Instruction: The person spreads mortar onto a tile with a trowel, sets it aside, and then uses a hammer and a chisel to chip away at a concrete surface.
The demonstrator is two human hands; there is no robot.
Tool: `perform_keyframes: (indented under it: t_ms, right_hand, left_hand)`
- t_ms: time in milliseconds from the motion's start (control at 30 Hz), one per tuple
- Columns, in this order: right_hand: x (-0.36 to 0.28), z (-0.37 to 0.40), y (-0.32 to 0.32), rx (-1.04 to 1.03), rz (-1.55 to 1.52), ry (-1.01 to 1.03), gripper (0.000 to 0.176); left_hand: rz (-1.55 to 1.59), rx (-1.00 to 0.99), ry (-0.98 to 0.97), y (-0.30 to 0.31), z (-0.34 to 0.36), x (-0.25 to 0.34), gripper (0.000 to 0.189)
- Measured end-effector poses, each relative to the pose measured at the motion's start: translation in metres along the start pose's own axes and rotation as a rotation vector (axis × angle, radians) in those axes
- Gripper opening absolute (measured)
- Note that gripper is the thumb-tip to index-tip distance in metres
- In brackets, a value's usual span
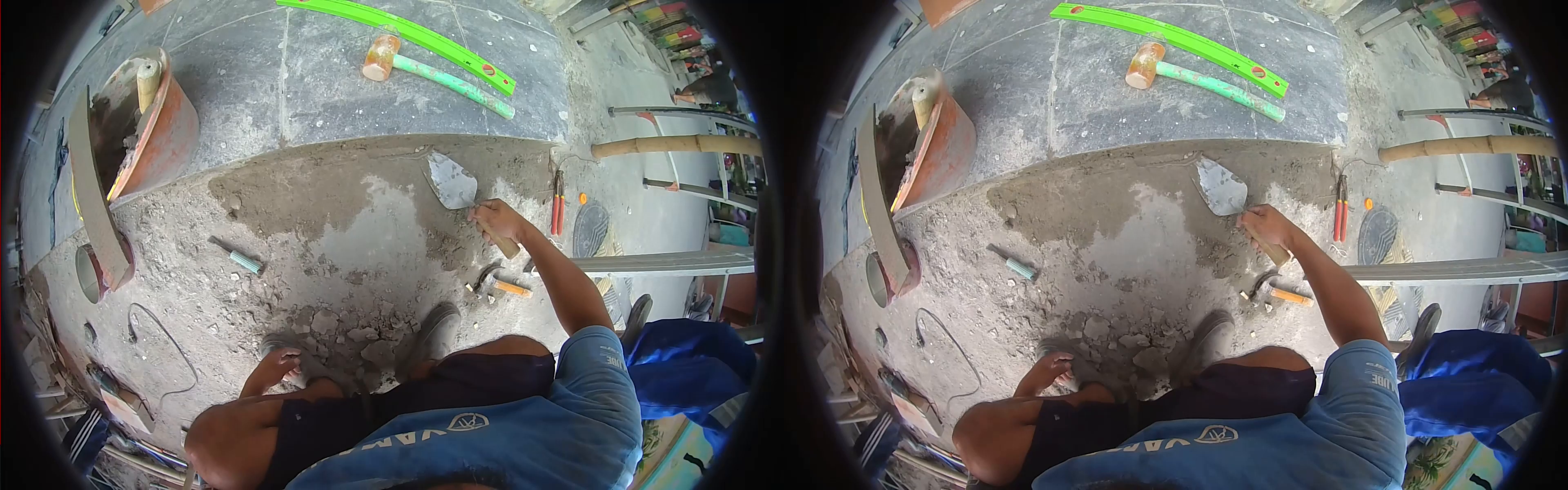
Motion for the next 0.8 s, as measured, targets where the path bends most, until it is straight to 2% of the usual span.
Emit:
perform_keyframes:
  t_ms: [433,567,733,800]
  right_hand:
    - [-0.017,-0.003,-0.018,-0.02,0.035,0.051,0.027]
    - [-0.028,0.0,-0.046,-0.117,0.065,0.061,0.029]
    - [-0.116,0.049,-0.101,-0.268,0.021,0.15,0.029]
    - [-0.175,0.068,-0.117,-0.32,0.043,0.347,0.032]
  left_hand:
    - [0.031,0.003,-0.082,0.004,-0.006,-0.006,0.042]
    - [0.033,0.005,-0.091,0.004,-0.007,-0.004,0.043]
    - [0.036,0.046,-0.093,0.005,-0.011,0.0,0.044]
    - [0.042,0.091,-0.075,0.008,-0.009,0.007,0.044]
Point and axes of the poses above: each hand's wrist, its own z-axis away from the middle knuckle, its own y-axis out of the back of the hand, x = y × z, the point moved 10 cm from there along -z, towards the middle knuckle, and after that the axes turned 3 degrees about y, right-handed, at the moved point
